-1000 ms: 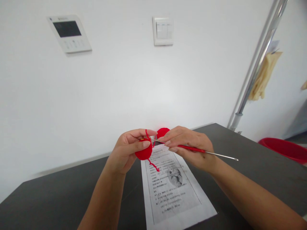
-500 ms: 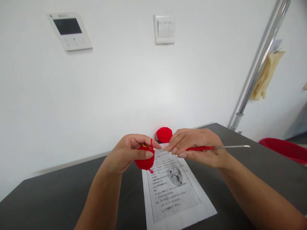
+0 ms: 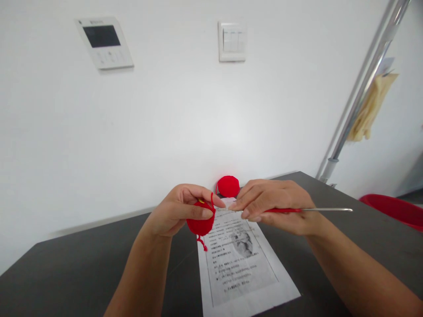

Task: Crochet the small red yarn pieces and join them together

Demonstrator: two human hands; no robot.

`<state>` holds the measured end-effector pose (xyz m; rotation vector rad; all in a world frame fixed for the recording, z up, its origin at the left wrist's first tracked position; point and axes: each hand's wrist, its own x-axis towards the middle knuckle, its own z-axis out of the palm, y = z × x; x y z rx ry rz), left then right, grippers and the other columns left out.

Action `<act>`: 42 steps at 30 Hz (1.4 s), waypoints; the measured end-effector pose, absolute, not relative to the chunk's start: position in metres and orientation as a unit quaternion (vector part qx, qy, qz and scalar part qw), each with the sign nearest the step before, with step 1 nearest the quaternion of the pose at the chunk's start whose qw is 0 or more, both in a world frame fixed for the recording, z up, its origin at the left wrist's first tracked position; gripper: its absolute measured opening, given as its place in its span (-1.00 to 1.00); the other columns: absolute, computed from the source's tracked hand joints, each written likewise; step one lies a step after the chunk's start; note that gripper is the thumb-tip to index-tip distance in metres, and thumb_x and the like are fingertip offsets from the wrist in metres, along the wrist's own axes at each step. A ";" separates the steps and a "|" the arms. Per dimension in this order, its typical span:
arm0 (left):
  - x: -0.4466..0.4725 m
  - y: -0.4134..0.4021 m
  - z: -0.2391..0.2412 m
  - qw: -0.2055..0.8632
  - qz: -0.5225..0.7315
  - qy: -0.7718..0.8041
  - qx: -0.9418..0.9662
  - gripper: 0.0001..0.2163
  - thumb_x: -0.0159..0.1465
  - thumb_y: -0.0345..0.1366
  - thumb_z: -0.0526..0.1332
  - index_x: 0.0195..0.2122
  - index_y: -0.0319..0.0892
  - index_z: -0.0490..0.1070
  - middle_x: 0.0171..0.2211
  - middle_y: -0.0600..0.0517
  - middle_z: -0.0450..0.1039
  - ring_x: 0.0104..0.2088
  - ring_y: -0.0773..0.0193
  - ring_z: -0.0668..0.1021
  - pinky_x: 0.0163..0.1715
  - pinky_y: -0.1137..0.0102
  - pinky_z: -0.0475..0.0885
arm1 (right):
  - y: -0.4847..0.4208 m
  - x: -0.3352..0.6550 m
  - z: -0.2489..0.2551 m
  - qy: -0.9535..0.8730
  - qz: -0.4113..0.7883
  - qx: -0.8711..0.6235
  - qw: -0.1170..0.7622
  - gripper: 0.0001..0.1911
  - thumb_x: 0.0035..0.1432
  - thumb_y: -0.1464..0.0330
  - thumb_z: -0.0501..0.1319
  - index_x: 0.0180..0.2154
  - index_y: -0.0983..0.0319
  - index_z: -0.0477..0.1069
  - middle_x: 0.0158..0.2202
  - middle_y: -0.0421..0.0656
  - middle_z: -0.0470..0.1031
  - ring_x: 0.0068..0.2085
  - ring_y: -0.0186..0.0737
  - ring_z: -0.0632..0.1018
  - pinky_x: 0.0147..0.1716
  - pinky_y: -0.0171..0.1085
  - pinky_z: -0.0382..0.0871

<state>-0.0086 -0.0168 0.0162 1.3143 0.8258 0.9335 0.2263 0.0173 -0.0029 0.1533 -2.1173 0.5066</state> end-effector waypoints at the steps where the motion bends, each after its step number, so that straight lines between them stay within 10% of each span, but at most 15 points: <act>1: -0.009 -0.017 0.016 0.614 0.405 0.362 0.573 -0.84 -0.16 -0.40 0.49 -0.49 -0.24 0.65 -0.66 0.03 0.49 -0.69 0.43 0.37 -0.68 0.51 0.20 | 0.017 0.227 -0.002 -0.863 0.204 0.064 0.457 -0.85 0.31 0.46 0.23 -0.13 0.26 0.57 -0.26 0.03 0.67 -0.13 -0.14 0.66 -0.11 -0.14 0.56; 19: -0.006 -0.016 0.013 0.615 0.423 0.328 0.579 -0.85 -0.14 -0.45 0.49 -0.48 -0.23 0.65 -0.62 0.07 0.51 -0.64 0.47 0.38 -0.63 0.56 0.24 | 0.021 0.207 -0.023 -0.696 0.476 0.045 0.536 -0.88 0.18 0.48 0.37 -0.22 0.21 0.64 -0.28 -0.10 0.67 -0.22 -0.22 0.68 -0.20 -0.24 0.61; 32: -0.008 -0.011 0.011 0.628 0.408 0.337 0.571 -0.82 -0.09 -0.36 0.50 -0.42 -0.22 0.67 -0.63 0.05 0.52 -0.61 0.39 0.45 -0.56 0.49 0.34 | 0.032 0.227 -0.011 -0.805 0.336 0.075 0.483 -0.84 0.23 0.50 0.32 -0.16 0.24 0.62 -0.24 -0.01 0.68 -0.13 -0.16 0.65 -0.11 -0.16 0.55; 42: -0.003 -0.015 0.011 0.520 0.431 0.379 0.633 -0.94 -0.01 -0.41 0.45 -0.54 -0.23 0.60 -0.58 0.09 0.47 -0.54 0.42 0.44 -0.50 0.53 0.34 | 0.031 0.208 -0.027 -0.665 0.522 0.040 0.533 -0.94 0.21 0.40 0.36 -0.25 0.21 0.61 -0.29 -0.11 0.68 -0.33 -0.28 0.66 -0.35 -0.31 0.57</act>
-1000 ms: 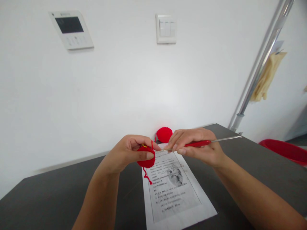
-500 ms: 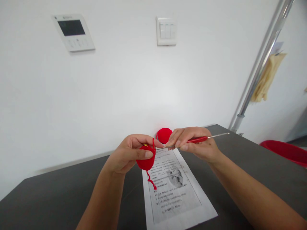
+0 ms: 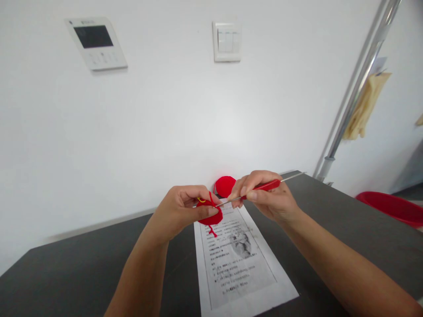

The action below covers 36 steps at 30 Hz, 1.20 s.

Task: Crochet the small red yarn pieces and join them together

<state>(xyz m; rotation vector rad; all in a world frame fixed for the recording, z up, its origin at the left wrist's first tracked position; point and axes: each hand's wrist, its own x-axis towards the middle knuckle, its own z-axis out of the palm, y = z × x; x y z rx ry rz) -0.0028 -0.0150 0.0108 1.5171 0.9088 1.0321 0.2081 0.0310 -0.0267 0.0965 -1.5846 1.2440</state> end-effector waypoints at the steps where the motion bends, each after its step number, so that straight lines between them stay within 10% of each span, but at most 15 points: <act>1: -0.002 -0.015 0.011 0.529 0.437 0.373 0.625 -0.94 0.00 -0.41 0.45 -0.53 -0.23 0.59 -0.59 0.09 0.48 -0.54 0.43 0.44 -0.50 0.54 0.34 | 0.029 0.205 -0.028 -0.669 0.493 0.040 0.555 -0.94 0.22 0.40 0.35 -0.24 0.21 0.60 -0.29 -0.12 0.67 -0.32 -0.27 0.65 -0.34 -0.30 0.57; 10: 0.006 -0.018 0.010 0.569 0.463 0.352 0.582 -0.83 -0.04 -0.43 0.51 -0.39 -0.16 0.66 -0.48 0.08 0.61 -0.44 0.40 0.55 -0.38 0.55 0.41 | 0.026 0.209 -0.018 -0.840 0.004 0.034 0.542 -0.87 0.30 0.46 0.23 -0.13 0.27 0.51 -0.07 0.06 0.62 -0.03 -0.15 0.61 -0.03 -0.13 0.53; 36: 0.016 -0.023 0.016 0.524 0.549 0.376 0.531 -0.85 -0.06 -0.39 0.45 -0.40 -0.23 0.64 -0.50 0.04 0.57 -0.48 0.36 0.52 -0.42 0.47 0.37 | 0.034 0.215 -0.027 -0.702 0.445 -0.004 0.556 -0.93 0.26 0.39 0.32 -0.20 0.19 0.58 -0.14 -0.12 0.66 -0.12 -0.24 0.65 -0.09 -0.21 0.56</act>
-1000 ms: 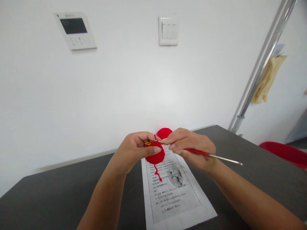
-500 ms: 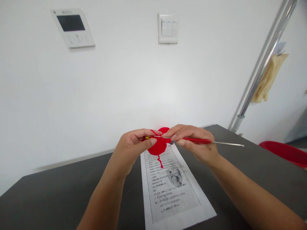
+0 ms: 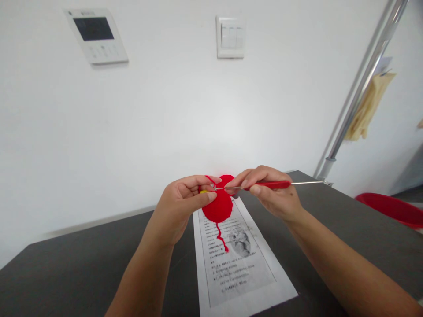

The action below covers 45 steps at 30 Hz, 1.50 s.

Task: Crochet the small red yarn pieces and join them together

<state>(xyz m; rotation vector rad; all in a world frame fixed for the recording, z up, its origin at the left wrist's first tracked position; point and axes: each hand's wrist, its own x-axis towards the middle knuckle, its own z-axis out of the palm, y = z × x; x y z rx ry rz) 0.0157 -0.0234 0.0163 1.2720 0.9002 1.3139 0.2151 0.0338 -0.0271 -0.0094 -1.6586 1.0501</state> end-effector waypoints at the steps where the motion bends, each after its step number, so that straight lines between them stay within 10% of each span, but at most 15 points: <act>1: 0.016 -0.024 0.016 0.523 0.551 0.375 0.532 -0.85 -0.06 -0.40 0.45 -0.41 -0.23 0.63 -0.51 0.05 0.57 -0.48 0.38 0.51 -0.43 0.48 0.36 | 0.034 0.216 -0.027 -0.702 0.452 0.002 0.550 -0.93 0.26 0.38 0.31 -0.20 0.20 0.57 -0.14 -0.12 0.66 -0.13 -0.23 0.66 -0.09 -0.20 0.56; 17: 0.020 -0.023 0.012 0.463 0.548 0.411 0.563 -0.83 -0.05 -0.43 0.42 -0.38 -0.17 0.64 -0.49 0.08 0.55 -0.48 0.37 0.48 -0.43 0.47 0.38 | 0.030 0.237 -0.010 -0.809 0.344 -0.011 0.476 -0.88 0.34 0.38 0.21 -0.27 0.25 0.50 -0.15 -0.02 0.65 -0.13 -0.19 0.65 -0.16 -0.19 0.56; 29: 0.024 -0.030 0.007 0.233 0.532 0.467 0.667 -0.90 0.13 -0.46 0.29 -0.36 -0.14 0.57 -0.21 0.03 0.61 -0.19 0.24 0.58 -0.12 0.38 0.44 | 0.018 0.237 0.000 -0.899 0.118 -0.077 0.413 -0.86 0.35 0.50 0.09 -0.24 0.21 0.39 -0.15 -0.07 0.62 -0.11 -0.23 0.63 -0.18 -0.29 0.51; 45: 0.029 -0.040 0.009 0.061 0.486 0.459 0.741 -0.85 0.22 -0.47 0.21 -0.30 -0.12 0.55 -0.31 0.05 0.58 -0.25 0.24 0.58 -0.21 0.40 0.43 | 0.020 0.216 -0.014 -0.884 0.026 -0.010 0.468 -0.88 0.33 0.50 0.10 -0.19 0.28 0.40 -0.22 0.01 0.54 -0.14 -0.18 0.58 -0.17 -0.23 0.53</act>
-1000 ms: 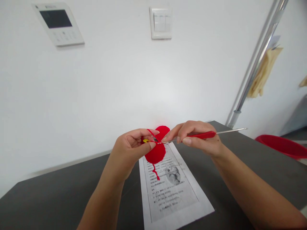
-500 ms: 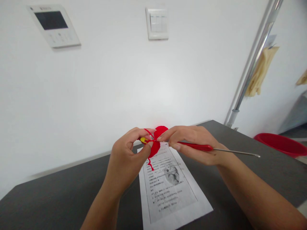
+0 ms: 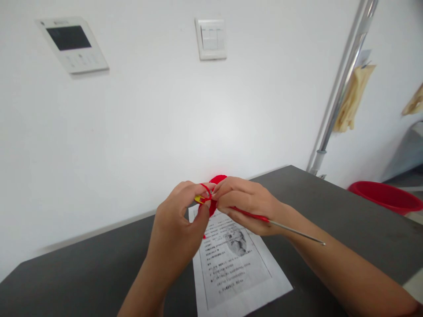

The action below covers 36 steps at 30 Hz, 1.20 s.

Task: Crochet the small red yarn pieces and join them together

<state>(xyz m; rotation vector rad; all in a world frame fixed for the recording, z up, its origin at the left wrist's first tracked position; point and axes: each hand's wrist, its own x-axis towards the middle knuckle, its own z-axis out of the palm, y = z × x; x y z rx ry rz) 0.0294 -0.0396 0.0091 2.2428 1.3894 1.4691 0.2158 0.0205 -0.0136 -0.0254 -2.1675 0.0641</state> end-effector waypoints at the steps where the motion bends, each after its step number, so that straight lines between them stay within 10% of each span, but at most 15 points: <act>1: 0.030 -0.040 0.009 0.068 0.488 0.458 0.740 -0.85 0.23 -0.46 0.21 -0.29 -0.12 0.55 -0.31 0.06 0.58 -0.25 0.24 0.58 -0.21 0.40 0.43 | 0.022 0.214 -0.016 -0.877 0.017 -0.007 0.481 -0.89 0.32 0.50 0.12 -0.19 0.28 0.42 -0.23 0.01 0.53 -0.15 -0.18 0.58 -0.18 -0.23 0.54; 11: 0.025 -0.038 0.001 0.188 0.554 0.497 0.641 -0.71 0.20 -0.25 0.38 -0.04 -0.08 0.56 -0.15 0.06 0.62 -0.09 0.21 0.58 -0.03 0.37 0.44 | 0.028 0.208 -0.026 -0.829 -0.003 -0.031 0.558 -0.78 0.25 0.46 0.29 -0.05 0.19 0.47 -0.16 -0.08 0.60 -0.11 -0.20 0.64 -0.11 -0.25 0.60; 22: 0.043 -0.017 -0.003 0.551 0.637 0.321 0.434 -0.69 -0.11 -0.33 0.54 -0.30 -0.22 0.63 -0.52 0.05 0.58 -0.48 0.36 0.58 -0.42 0.51 0.50 | 0.032 0.203 -0.031 -0.796 -0.067 -0.012 0.601 -0.78 0.34 0.42 0.21 0.02 0.23 0.37 -0.14 -0.05 0.57 -0.05 -0.26 0.60 -0.06 -0.28 0.59; 29: 0.031 -0.011 -0.014 0.260 0.639 0.427 0.585 -0.71 0.11 -0.31 0.42 -0.11 -0.16 0.60 -0.32 0.03 0.62 -0.25 0.23 0.62 -0.16 0.37 0.50 | 0.030 0.191 -0.039 -0.780 -0.115 -0.039 0.614 -0.83 0.30 0.51 0.19 -0.08 0.26 0.41 -0.15 0.01 0.54 -0.05 -0.12 0.56 -0.10 -0.12 0.56; 36: 0.007 0.001 -0.016 0.125 0.569 0.456 0.673 -0.76 0.20 -0.31 0.34 -0.09 -0.13 0.58 -0.17 -0.01 0.61 -0.14 0.16 0.59 -0.04 0.29 0.43 | 0.009 0.208 -0.019 -0.801 0.132 -0.153 0.564 -0.88 0.31 0.47 0.21 -0.16 0.24 0.53 -0.21 -0.08 0.62 -0.19 -0.22 0.63 -0.18 -0.25 0.53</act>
